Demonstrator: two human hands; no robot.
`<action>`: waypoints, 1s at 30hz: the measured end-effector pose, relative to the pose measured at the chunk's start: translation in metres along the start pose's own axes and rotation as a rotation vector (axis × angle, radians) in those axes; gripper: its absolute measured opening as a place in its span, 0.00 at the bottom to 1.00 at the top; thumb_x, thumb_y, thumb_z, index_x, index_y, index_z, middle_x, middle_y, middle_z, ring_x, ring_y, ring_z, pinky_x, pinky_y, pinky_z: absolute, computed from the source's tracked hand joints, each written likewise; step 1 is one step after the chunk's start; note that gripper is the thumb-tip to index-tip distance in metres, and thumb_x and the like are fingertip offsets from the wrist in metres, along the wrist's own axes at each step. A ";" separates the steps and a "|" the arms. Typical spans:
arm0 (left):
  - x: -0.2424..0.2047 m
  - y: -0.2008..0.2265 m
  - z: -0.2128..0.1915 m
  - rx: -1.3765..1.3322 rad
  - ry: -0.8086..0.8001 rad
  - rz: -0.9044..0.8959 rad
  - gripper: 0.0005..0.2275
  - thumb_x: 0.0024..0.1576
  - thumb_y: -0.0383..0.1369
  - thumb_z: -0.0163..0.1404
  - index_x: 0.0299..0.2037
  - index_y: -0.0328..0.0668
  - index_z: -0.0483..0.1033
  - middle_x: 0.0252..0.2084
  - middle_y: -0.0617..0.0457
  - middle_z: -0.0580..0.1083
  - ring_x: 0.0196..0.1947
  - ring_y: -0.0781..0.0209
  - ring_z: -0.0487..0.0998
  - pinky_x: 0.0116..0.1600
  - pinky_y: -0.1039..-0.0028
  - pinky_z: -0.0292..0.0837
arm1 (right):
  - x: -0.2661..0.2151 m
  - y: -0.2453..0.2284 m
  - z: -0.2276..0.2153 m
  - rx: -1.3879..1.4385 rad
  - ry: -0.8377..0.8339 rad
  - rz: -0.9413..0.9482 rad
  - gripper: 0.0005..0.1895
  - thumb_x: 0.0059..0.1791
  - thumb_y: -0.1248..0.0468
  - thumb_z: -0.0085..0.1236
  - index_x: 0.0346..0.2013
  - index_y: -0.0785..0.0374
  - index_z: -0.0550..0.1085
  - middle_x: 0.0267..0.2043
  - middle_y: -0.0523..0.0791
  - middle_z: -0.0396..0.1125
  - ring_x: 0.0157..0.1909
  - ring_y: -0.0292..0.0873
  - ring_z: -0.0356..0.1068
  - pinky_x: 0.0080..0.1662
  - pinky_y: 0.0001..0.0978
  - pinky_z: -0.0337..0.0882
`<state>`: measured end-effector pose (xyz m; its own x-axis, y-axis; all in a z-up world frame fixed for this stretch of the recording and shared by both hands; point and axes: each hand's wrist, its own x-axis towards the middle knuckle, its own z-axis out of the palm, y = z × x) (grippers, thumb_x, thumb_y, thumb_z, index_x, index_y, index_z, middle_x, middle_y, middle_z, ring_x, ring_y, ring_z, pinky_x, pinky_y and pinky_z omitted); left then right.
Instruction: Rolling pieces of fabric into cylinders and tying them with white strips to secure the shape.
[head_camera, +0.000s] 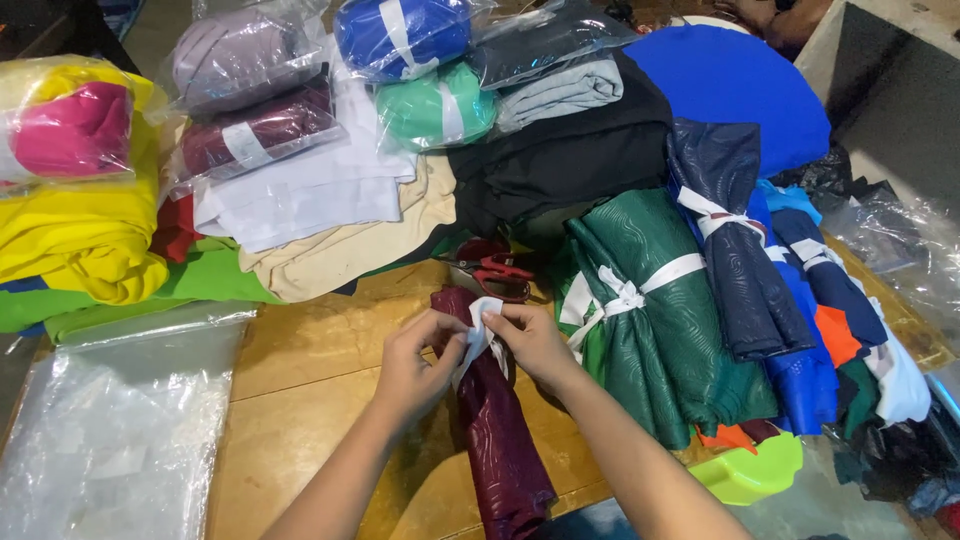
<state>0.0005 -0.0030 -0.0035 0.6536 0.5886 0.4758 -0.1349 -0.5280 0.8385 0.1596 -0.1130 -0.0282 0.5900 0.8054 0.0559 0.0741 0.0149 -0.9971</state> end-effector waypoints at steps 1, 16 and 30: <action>0.003 0.005 0.000 0.000 0.001 0.004 0.04 0.54 0.23 0.56 0.36 0.43 0.82 0.25 0.48 0.76 0.25 0.56 0.79 0.34 0.68 0.78 | 0.000 -0.008 0.000 -0.001 0.000 -0.004 0.11 0.54 0.65 0.60 0.44 0.69 0.83 0.36 0.47 0.78 0.36 0.37 0.69 0.41 0.32 0.73; -0.005 0.013 0.000 0.012 -0.246 -0.001 0.05 0.48 0.22 0.54 0.30 0.38 0.82 0.24 0.44 0.79 0.25 0.47 0.80 0.27 0.68 0.75 | -0.013 -0.039 0.002 0.032 -0.158 -0.008 0.03 0.47 0.72 0.64 0.34 0.66 0.84 0.31 0.46 0.77 0.37 0.37 0.69 0.46 0.33 0.71; -0.001 0.001 0.004 0.182 -0.190 -0.161 0.10 0.50 0.29 0.62 0.39 0.43 0.77 0.27 0.47 0.79 0.27 0.50 0.80 0.32 0.66 0.77 | -0.016 -0.046 0.001 0.040 -0.249 -0.131 0.05 0.51 0.72 0.59 0.31 0.65 0.80 0.30 0.44 0.74 0.38 0.36 0.67 0.48 0.33 0.71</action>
<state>0.0029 -0.0068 -0.0049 0.7857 0.5576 0.2680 0.1059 -0.5480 0.8297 0.1462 -0.1256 0.0172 0.3613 0.9159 0.1746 0.1020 0.1473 -0.9838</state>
